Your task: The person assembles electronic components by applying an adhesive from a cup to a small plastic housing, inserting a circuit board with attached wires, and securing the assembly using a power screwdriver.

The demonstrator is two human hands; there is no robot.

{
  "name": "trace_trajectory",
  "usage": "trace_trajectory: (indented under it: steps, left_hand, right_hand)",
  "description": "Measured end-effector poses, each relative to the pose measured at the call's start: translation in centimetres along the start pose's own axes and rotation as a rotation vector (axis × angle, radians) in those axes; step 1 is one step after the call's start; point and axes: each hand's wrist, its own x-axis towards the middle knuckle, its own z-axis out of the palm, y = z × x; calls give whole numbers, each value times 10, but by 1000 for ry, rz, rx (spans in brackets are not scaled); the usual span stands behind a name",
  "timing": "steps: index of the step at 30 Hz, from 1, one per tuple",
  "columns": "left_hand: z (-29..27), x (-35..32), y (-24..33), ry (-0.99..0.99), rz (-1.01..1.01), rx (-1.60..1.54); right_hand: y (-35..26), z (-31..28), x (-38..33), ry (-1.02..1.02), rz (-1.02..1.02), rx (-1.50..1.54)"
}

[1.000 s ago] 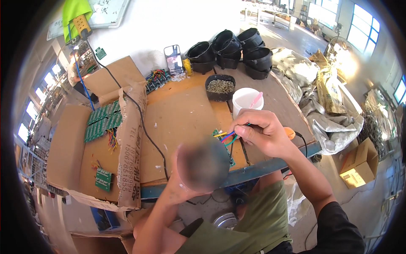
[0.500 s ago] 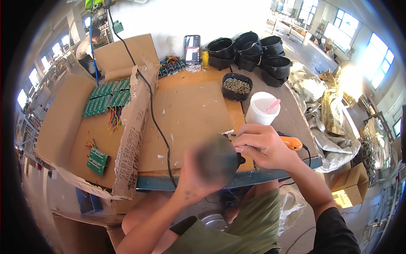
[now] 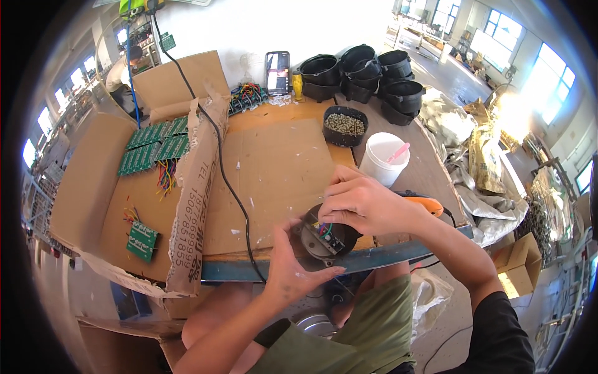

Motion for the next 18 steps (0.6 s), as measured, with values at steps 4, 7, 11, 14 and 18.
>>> trace_trajectory:
  steps: [4,7,11,14,18]
  left_hand:
    - [10,-5,-3,62,16,23]
    - [21,-7,5,99,-22,-107]
    - [30,-7,4,133,11,-100]
    - [4,-8,12,197,37,87]
    - [-26,88,24,379,240,77]
  right_hand:
    - [1,0,-1,-34,-2,-13]
    - [0,-4,-7,-25,-25,-33]
    - [-20,-22,-18,168,-20,-161]
    - [-39,-32,-52,489,158,-216]
    - [-36,-14,-136,470,1056,-58]
